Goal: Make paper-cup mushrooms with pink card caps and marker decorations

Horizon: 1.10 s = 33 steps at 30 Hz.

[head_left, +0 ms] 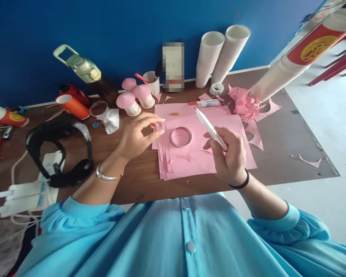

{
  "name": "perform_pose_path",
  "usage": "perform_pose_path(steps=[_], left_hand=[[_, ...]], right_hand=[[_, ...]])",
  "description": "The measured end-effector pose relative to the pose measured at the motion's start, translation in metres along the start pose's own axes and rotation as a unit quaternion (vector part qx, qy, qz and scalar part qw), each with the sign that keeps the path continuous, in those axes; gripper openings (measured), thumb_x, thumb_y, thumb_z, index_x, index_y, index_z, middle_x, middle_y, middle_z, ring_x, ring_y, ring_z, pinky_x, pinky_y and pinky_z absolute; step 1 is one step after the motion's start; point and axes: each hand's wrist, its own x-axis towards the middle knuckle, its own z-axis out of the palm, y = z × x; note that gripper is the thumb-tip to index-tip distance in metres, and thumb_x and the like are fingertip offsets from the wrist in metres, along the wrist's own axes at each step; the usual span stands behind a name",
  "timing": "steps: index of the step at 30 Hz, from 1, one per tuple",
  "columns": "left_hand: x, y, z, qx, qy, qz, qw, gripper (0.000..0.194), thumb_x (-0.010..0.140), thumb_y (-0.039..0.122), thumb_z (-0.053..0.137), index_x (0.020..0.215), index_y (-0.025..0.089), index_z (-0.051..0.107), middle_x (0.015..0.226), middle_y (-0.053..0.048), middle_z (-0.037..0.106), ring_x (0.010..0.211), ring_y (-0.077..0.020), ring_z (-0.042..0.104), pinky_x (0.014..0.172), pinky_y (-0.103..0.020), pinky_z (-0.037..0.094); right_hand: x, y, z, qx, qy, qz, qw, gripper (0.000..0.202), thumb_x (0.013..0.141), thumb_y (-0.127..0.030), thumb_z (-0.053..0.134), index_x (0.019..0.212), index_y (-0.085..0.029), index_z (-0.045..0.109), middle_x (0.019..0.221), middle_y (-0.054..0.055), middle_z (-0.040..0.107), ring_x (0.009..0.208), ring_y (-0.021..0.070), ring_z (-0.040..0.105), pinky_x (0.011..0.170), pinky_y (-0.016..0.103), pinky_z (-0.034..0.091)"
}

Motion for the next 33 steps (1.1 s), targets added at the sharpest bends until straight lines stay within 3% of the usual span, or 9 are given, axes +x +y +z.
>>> perform_pose_path(steps=[4,9,12,16,22,25,28,30,33], left_hand=[[-0.03,0.022,0.027,-0.162,-0.031,-0.122,0.979,0.044,0.092,0.056,0.065,0.122,0.024,0.074,0.115,-0.008,0.071,0.095,-0.0193,0.067,0.086,-0.033,0.059],[-0.054,0.032,0.057,-0.327,0.015,-0.186,0.926,0.037,0.096,0.054,0.061,0.106,0.023,0.078,0.11,-0.008,0.076,0.106,-0.0265,0.07,0.099,-0.041,0.056],[-0.063,0.014,0.047,-0.319,0.109,-0.216,0.916,0.04,0.095,0.056,0.061,0.105,0.021,0.078,0.102,-0.008,0.078,0.098,-0.025,0.073,0.096,-0.039,0.056],[-0.079,-0.012,0.014,-0.221,0.191,-0.232,0.928,0.038,0.09,0.054,0.07,0.099,0.018,0.079,0.091,-0.008,0.079,0.084,-0.0211,0.073,0.086,-0.033,0.056],[-0.098,-0.023,-0.018,-0.111,0.228,-0.229,0.94,0.031,0.09,0.047,0.071,0.096,0.018,0.078,0.083,-0.005,0.076,0.074,-0.017,0.069,0.075,-0.028,0.055],[-0.1,-0.022,-0.026,-0.056,0.246,-0.21,0.945,0.028,0.091,0.045,0.068,0.094,0.018,0.077,0.077,-0.003,0.072,0.066,-0.0146,0.064,0.066,-0.026,0.053],[-0.097,-0.022,-0.029,-0.017,0.261,-0.188,0.947,0.028,0.092,0.045,0.067,0.095,0.019,0.077,0.078,-0.003,0.071,0.066,-0.0145,0.064,0.065,-0.026,0.051],[-0.095,-0.021,-0.029,0.002,0.251,-0.174,0.952,0.027,0.093,0.045,0.065,0.095,0.02,0.077,0.082,-0.003,0.072,0.068,-0.015,0.064,0.067,-0.026,0.052],[-0.094,-0.022,-0.028,0.023,0.213,-0.157,0.964,0.024,0.094,0.042,0.065,0.097,0.021,0.076,0.087,-0.003,0.072,0.07,-0.0154,0.065,0.071,-0.027,0.052]], right_hand=[[-0.002,-0.014,0.034,0.039,-0.019,0.048,0.998,0.032,0.105,-0.022,0.048,0.136,-0.022,0.041,0.111,0.009,0.069,0.071,0.0146,0.07,0.064,0.031,0.06],[-0.004,-0.024,0.06,-0.046,-0.152,-0.063,0.985,0.043,0.105,-0.029,0.052,0.143,-0.016,0.038,0.114,0.013,0.072,0.087,0.0196,0.074,0.066,0.029,0.059],[0.003,-0.01,0.056,-0.151,-0.149,-0.083,0.974,0.046,0.101,-0.033,0.062,0.14,-0.014,0.046,0.113,0.014,0.072,0.095,0.0241,0.071,0.07,0.034,0.06],[0.011,0.02,0.05,-0.293,-0.192,-0.172,0.921,0.007,0.097,-0.023,0.062,0.09,-0.021,0.065,0.092,0.012,0.069,0.081,0.028,0.063,0.06,0.041,0.053],[0.02,0.016,0.058,-0.31,-0.207,-0.214,0.903,0.028,0.097,-0.007,0.054,0.076,-0.023,0.062,0.084,0.008,0.067,0.076,0.0242,0.058,0.061,0.04,0.049],[0.043,-0.001,0.09,-0.296,-0.236,-0.228,0.897,0.024,0.099,-0.008,0.053,0.082,-0.021,0.065,0.091,0.008,0.068,0.083,0.0229,0.06,0.068,0.038,0.052],[0.072,-0.011,0.146,-0.265,-0.291,-0.242,0.887,0.017,0.102,-0.013,0.054,0.098,-0.021,0.068,0.101,0.007,0.069,0.1,0.0209,0.063,0.072,0.031,0.053],[0.086,-0.014,0.182,-0.206,-0.396,-0.187,0.875,0.021,0.104,-0.013,0.048,0.109,-0.018,0.068,0.115,0.011,0.068,0.116,0.0231,0.06,0.082,0.033,0.054],[0.09,-0.012,0.207,-0.2,-0.421,-0.154,0.871,0.024,0.106,-0.016,0.045,0.108,-0.017,0.069,0.12,0.011,0.068,0.111,0.0219,0.062,0.078,0.031,0.053]])
